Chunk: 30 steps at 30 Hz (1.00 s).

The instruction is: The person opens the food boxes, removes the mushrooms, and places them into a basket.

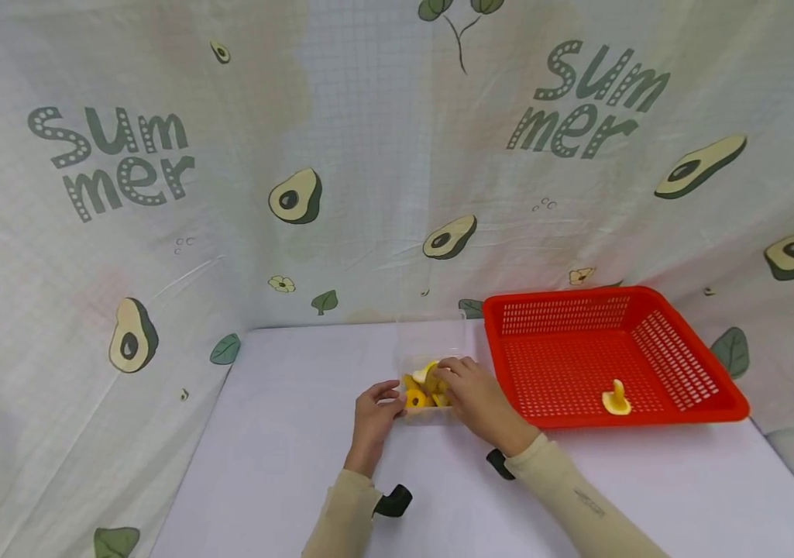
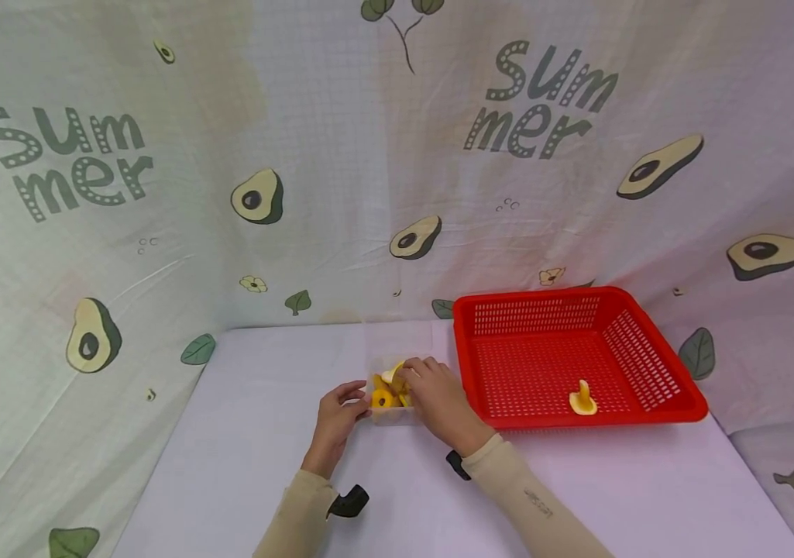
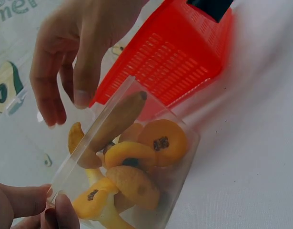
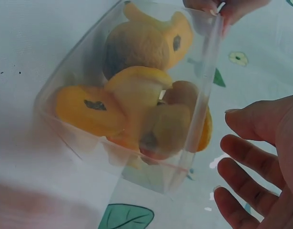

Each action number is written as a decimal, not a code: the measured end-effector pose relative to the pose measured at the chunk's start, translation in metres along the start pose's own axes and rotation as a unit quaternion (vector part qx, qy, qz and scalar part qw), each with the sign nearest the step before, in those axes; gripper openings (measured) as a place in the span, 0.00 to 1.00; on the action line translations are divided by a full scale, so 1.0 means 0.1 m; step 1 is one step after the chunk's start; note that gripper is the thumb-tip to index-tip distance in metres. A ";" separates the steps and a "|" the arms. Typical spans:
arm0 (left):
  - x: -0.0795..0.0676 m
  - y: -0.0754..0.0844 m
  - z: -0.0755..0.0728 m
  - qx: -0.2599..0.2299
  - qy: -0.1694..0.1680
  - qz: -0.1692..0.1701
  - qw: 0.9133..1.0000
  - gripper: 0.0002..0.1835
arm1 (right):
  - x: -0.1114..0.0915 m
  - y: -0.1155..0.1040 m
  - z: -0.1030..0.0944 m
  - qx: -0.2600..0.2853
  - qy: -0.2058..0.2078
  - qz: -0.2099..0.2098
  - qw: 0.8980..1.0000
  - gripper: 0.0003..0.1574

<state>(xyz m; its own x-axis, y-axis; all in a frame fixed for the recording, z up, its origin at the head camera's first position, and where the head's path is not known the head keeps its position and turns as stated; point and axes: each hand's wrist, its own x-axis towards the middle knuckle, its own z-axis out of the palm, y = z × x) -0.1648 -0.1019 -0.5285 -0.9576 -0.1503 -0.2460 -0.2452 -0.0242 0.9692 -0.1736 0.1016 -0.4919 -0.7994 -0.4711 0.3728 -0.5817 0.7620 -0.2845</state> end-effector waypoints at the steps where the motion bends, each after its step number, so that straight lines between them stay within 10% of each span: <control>1: 0.00 0.00 0.00 0.001 0.000 0.000 1.000 0.19 | 0.01 -0.01 0.01 -0.001 0.000 0.000 1.000 0.24; 30: -0.05 0.02 0.01 0.005 -0.002 0.004 1.000 0.19 | 0.16 0.05 0.16 -0.081 -0.015 -0.010 0.997 0.20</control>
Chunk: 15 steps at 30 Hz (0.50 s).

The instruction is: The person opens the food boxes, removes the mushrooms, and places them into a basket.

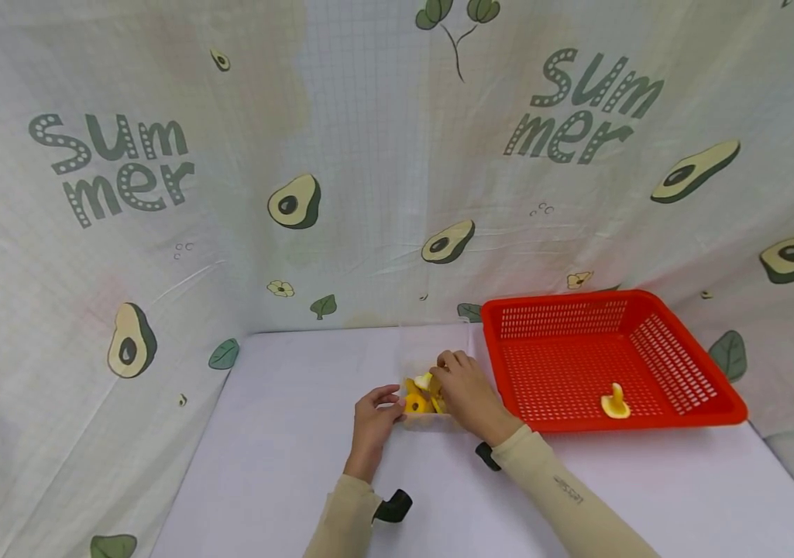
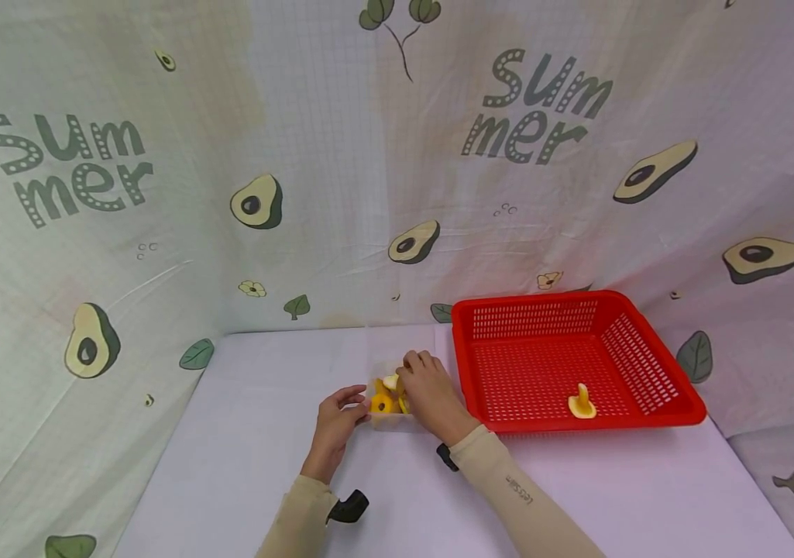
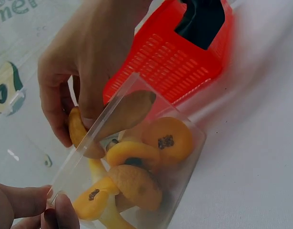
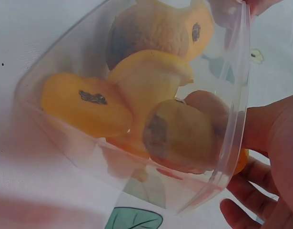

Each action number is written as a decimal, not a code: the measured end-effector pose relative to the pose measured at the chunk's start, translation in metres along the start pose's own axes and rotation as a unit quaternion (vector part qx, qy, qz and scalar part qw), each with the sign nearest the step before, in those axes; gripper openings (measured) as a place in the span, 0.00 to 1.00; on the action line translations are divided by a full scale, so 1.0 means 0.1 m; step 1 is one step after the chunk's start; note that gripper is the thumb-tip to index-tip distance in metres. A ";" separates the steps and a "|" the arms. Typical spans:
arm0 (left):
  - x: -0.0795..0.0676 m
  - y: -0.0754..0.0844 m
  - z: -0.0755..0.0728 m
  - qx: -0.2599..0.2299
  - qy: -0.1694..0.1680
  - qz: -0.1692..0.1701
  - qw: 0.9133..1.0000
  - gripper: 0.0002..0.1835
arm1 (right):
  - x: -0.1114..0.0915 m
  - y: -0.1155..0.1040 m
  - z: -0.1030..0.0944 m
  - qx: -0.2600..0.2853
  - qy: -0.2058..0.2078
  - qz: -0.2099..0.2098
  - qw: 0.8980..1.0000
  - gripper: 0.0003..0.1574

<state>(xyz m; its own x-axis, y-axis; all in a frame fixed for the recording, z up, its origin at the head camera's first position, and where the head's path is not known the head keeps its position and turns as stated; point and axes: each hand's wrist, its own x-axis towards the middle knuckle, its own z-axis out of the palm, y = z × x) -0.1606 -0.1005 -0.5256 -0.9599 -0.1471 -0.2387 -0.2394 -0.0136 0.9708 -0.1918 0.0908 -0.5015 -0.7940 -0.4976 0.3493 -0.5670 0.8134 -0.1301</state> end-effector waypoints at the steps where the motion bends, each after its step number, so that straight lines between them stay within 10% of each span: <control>1: 0.00 0.00 0.00 0.001 0.000 0.000 1.000 0.19 | 0.00 0.00 0.00 -0.002 0.002 0.000 1.000 0.21; 15: 0.01 0.03 0.00 0.001 -0.013 -0.011 1.000 0.19 | -0.06 0.01 -0.15 0.005 0.105 0.002 0.994 0.26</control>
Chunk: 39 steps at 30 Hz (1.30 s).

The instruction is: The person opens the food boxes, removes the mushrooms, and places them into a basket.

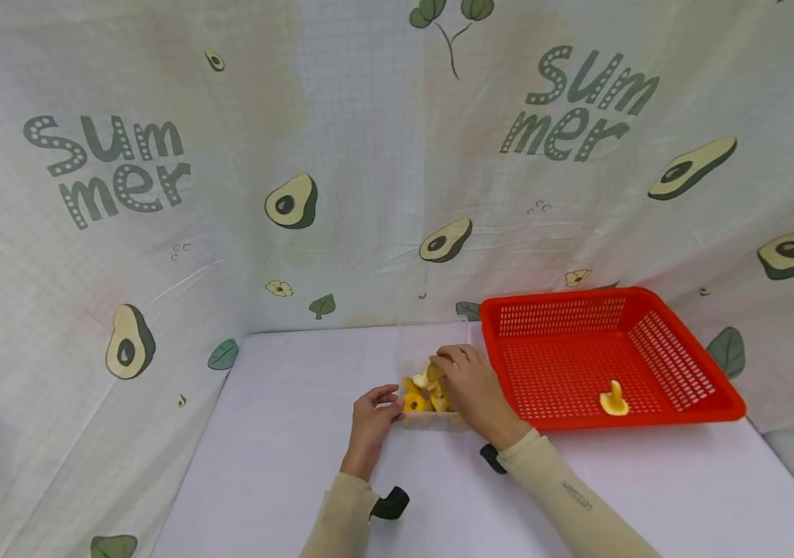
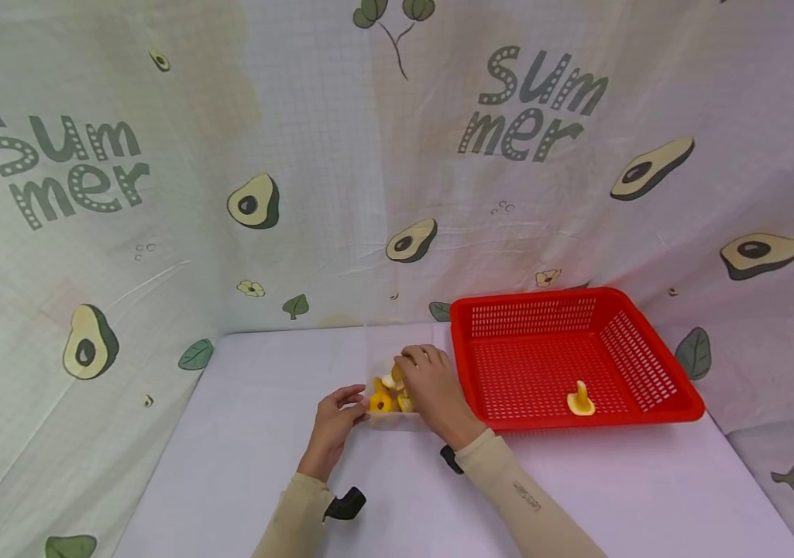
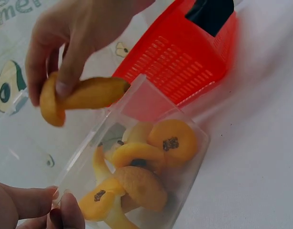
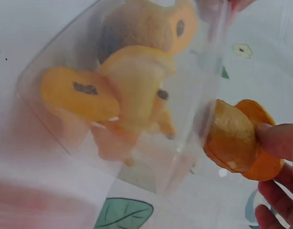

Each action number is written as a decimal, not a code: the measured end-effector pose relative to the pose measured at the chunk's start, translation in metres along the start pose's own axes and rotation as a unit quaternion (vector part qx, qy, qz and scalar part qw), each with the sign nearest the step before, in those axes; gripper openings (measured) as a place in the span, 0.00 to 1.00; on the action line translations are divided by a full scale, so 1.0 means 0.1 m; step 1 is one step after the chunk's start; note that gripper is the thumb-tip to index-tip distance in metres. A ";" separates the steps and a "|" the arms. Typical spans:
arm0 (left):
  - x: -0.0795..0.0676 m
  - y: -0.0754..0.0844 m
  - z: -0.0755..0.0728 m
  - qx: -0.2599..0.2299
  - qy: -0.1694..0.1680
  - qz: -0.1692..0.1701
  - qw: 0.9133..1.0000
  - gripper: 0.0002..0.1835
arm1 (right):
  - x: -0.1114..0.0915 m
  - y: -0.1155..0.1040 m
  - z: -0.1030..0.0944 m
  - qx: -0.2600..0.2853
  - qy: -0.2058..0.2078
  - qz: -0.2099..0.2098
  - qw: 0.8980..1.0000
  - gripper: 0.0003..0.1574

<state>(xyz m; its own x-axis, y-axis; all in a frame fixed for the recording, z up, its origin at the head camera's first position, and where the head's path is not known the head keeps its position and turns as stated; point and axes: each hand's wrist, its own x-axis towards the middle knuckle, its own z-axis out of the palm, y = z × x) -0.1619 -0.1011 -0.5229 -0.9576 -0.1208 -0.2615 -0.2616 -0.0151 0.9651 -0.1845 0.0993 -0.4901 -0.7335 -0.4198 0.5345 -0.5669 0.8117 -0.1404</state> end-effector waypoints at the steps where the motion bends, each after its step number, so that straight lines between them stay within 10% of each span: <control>1: 0.00 0.00 0.00 -0.001 0.000 0.000 1.000 0.19 | 0.00 0.01 -0.03 0.002 0.012 0.001 1.000 0.26; 17: -0.03 -0.01 0.04 -0.008 0.033 0.006 0.999 0.17 | -0.14 0.37 -0.58 0.043 0.139 0.048 0.988 0.28; 39: -0.12 -0.03 0.11 -0.010 0.063 0.009 0.998 0.17 | -0.64 1.13 -1.02 0.005 0.160 0.170 0.972 0.26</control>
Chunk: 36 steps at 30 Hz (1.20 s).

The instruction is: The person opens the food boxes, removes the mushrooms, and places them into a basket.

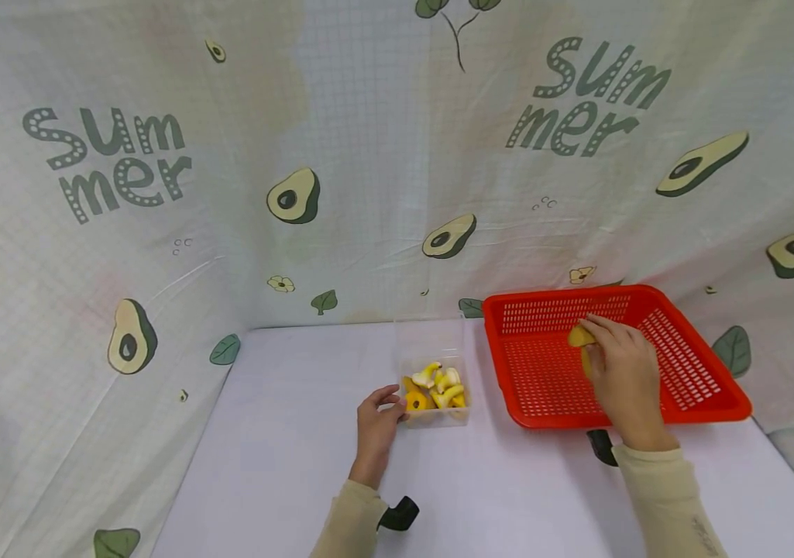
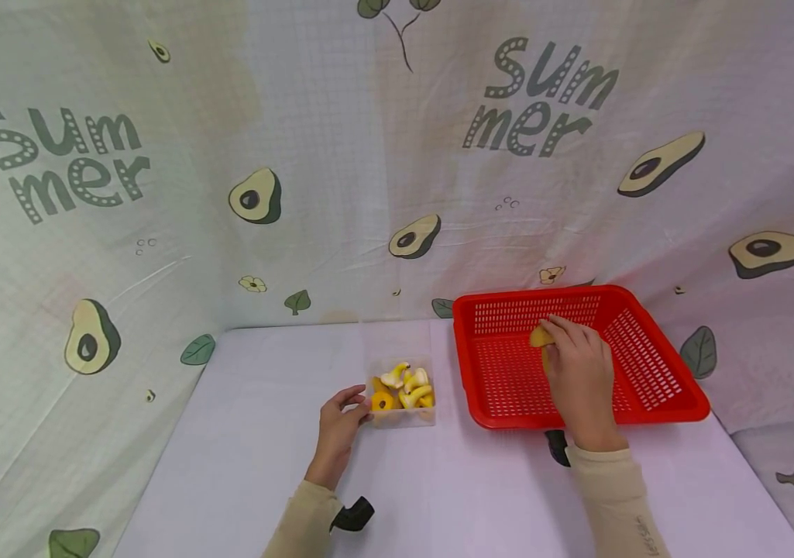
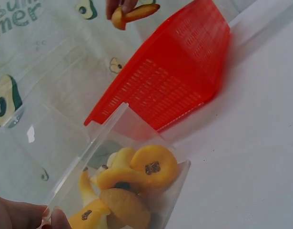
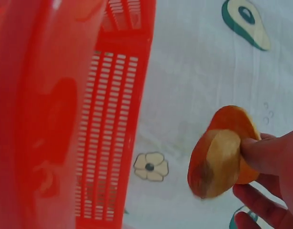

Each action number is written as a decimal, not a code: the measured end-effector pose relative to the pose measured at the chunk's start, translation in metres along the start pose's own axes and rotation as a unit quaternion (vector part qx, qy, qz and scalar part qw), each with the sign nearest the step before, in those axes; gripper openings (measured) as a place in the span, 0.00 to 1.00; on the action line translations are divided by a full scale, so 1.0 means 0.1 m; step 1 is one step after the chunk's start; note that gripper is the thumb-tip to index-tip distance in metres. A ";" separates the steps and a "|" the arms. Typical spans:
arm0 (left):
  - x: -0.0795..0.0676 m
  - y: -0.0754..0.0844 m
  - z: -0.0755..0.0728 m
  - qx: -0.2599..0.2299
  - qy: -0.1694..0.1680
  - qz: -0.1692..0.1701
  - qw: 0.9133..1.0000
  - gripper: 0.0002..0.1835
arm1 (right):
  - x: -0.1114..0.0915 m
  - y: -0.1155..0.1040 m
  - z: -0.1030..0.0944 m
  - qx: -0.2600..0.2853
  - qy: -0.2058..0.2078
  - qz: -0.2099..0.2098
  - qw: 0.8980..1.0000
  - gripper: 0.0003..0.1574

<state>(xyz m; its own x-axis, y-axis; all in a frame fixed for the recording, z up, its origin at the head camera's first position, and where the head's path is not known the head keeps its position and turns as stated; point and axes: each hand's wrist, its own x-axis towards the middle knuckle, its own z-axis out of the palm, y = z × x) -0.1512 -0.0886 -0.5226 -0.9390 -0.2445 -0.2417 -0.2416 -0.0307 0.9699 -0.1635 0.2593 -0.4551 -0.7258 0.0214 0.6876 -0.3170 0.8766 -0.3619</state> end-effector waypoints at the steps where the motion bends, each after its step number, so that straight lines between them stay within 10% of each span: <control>1: 0.00 0.00 0.00 -0.002 -0.003 0.000 1.000 0.17 | -0.01 0.03 -0.01 -0.005 -0.004 0.001 1.000 0.26; 15: 0.10 0.02 -0.08 0.005 -0.044 -0.032 0.999 0.21 | -0.04 0.13 -0.06 -0.053 -0.075 -0.002 0.996 0.27; 26: 0.12 0.01 -0.09 -0.004 -0.048 -0.023 0.999 0.21 | 0.00 -0.53 0.24 0.033 -0.104 -0.087 0.990 0.27; 36: 0.10 0.01 -0.09 -0.008 -0.054 -0.005 0.998 0.21 | -0.02 -1.01 0.61 0.053 -0.207 -0.173 0.962 0.28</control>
<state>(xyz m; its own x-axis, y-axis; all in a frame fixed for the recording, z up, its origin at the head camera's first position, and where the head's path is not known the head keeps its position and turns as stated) -0.1580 -0.1001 -0.5235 -0.9580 -0.1374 -0.2515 -0.2471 -0.0485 0.9678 -0.1674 0.1412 -0.4579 -0.7391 -0.4751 0.4775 -0.6280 0.7425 -0.2332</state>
